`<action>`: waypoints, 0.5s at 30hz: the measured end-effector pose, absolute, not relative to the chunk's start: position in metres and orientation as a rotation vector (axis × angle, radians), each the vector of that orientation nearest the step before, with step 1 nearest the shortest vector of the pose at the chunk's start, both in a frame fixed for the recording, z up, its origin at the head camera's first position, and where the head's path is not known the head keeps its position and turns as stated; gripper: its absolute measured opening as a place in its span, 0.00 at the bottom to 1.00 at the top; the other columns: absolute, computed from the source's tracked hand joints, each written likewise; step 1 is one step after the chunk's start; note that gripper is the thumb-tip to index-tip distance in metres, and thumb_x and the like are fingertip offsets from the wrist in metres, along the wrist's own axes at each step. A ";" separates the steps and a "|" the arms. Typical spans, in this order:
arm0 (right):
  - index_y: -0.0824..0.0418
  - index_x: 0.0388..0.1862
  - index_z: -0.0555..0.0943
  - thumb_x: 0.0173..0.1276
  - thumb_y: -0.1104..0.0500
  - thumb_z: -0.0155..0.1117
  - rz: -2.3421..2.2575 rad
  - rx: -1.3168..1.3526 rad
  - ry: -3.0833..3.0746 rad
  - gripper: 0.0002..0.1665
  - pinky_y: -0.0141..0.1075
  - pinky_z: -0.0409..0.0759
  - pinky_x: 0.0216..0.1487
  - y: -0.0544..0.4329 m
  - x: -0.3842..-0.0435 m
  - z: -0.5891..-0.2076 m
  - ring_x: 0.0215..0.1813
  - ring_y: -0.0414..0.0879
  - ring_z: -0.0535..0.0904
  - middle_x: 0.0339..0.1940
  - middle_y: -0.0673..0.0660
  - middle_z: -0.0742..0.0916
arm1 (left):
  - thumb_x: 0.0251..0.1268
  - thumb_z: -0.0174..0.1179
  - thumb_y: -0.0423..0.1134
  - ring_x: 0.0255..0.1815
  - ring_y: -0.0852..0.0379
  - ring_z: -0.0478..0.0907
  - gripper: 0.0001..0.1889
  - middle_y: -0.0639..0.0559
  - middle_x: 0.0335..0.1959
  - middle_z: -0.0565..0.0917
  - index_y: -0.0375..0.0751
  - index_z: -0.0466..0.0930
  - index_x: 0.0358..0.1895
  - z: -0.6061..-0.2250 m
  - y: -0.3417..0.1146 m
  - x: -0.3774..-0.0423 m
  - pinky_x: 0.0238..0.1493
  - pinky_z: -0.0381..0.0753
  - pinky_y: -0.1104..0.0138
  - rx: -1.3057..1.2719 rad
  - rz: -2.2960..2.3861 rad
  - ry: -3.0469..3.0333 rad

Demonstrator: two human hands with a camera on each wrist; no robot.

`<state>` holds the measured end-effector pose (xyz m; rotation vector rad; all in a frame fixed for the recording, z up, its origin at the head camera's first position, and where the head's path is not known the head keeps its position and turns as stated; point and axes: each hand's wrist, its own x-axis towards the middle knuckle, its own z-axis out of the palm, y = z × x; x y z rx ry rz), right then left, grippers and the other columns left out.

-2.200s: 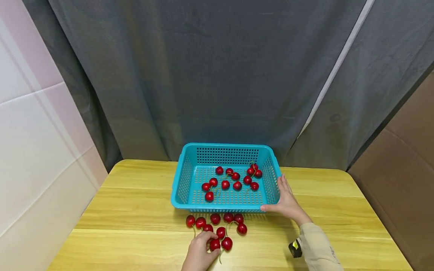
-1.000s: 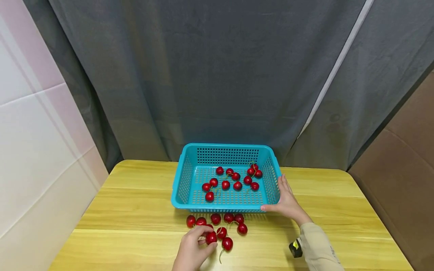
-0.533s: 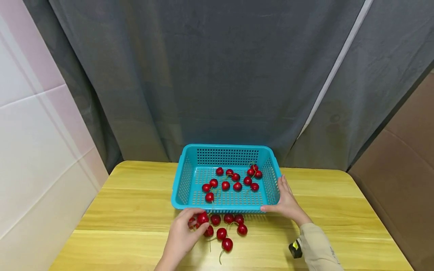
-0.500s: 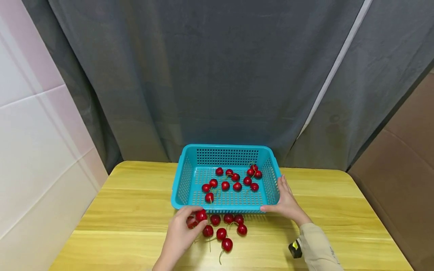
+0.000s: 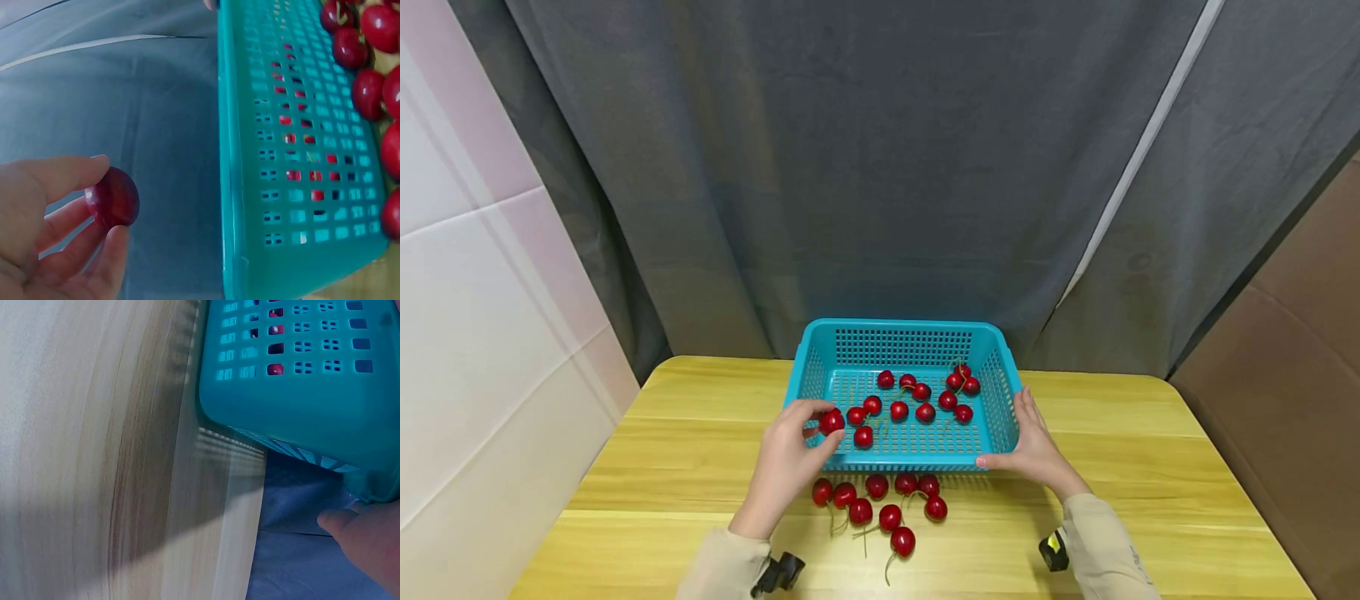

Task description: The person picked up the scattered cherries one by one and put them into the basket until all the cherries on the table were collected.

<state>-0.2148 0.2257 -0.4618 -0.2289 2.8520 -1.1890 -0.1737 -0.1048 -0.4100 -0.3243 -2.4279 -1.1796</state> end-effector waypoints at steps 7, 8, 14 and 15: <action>0.72 0.70 0.38 0.42 0.47 0.76 -1.195 -0.227 2.848 0.72 0.61 0.42 0.66 0.225 -0.214 -0.461 0.71 0.64 0.34 0.72 0.66 0.39 | 0.43 0.69 0.30 0.33 0.52 0.76 0.15 0.45 0.35 0.79 0.34 0.79 0.38 -0.407 -0.103 -0.201 0.33 0.80 0.63 -0.353 -0.992 -2.430; 0.72 0.70 0.38 0.42 0.48 0.76 -1.198 -0.230 2.847 0.71 0.61 0.42 0.66 0.224 -0.213 -0.461 0.71 0.65 0.34 0.72 0.67 0.39 | 0.43 0.69 0.29 0.32 0.52 0.76 0.14 0.44 0.34 0.79 0.33 0.79 0.37 -0.406 -0.103 -0.204 0.32 0.80 0.63 -0.357 -0.968 -2.424; 0.72 0.70 0.38 0.42 0.49 0.76 -1.206 -0.232 2.848 0.71 0.61 0.43 0.66 0.225 -0.213 -0.461 0.71 0.64 0.34 0.72 0.67 0.39 | 0.45 0.68 0.30 0.31 0.52 0.75 0.13 0.44 0.33 0.79 0.33 0.78 0.37 -0.403 -0.100 -0.221 0.31 0.79 0.66 -0.384 -0.925 -2.427; 0.72 0.70 0.38 0.42 0.49 0.76 -1.206 -0.231 2.850 0.71 0.61 0.43 0.66 0.225 -0.213 -0.461 0.71 0.64 0.34 0.72 0.66 0.39 | 0.45 0.68 0.30 0.31 0.52 0.75 0.13 0.44 0.33 0.79 0.33 0.78 0.37 -0.403 -0.100 -0.224 0.31 0.79 0.66 -0.383 -0.920 -2.432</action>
